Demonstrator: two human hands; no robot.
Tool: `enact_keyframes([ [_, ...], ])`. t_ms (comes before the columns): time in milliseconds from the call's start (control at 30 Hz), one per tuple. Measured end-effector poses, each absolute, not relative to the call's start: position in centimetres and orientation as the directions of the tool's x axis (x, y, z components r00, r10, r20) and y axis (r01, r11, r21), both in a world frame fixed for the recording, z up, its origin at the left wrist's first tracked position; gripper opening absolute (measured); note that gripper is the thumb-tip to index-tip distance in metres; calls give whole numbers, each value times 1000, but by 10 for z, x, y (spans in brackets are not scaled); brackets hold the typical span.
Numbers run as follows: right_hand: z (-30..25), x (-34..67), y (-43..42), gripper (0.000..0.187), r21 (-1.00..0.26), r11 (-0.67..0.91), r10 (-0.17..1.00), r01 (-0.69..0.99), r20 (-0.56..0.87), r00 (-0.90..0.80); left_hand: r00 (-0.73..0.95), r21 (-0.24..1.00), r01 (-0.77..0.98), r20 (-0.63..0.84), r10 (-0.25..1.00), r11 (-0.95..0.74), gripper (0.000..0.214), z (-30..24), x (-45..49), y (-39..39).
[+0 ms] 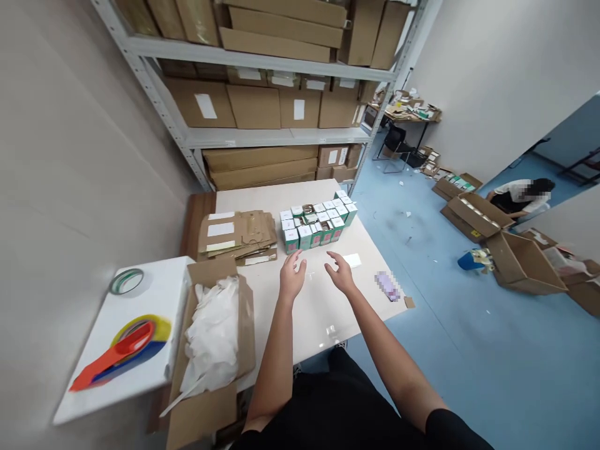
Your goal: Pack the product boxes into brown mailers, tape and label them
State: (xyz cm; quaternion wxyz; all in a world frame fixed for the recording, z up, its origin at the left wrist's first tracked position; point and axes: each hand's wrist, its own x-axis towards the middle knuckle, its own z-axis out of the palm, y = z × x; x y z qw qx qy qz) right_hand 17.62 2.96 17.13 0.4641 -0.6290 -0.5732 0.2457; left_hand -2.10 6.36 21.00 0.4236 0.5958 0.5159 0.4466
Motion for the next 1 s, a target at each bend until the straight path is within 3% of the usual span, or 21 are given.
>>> enact_keyframes([
  [233,145,273,78,48,-889,-5,941,458,151,304,132,906,403,84,988,-131,40,194,55,95],
  [433,105,340,176,56,-821,13,969,571,151,196,83,872,487,11,996,-50,40,172,111,138],
  [567,80,367,242,67,-741,-69,993,668,11,114,85,835,550,-44,995,-10,42,155,148,165],
  [767,45,388,285,70,-636,-187,966,748,-257,23,177,754,655,-101,979,-41,43,127,191,215],
  [1000,20,412,272,68,-678,-189,976,710,-212,57,212,673,738,-183,960,-35,51,96,241,289],
])
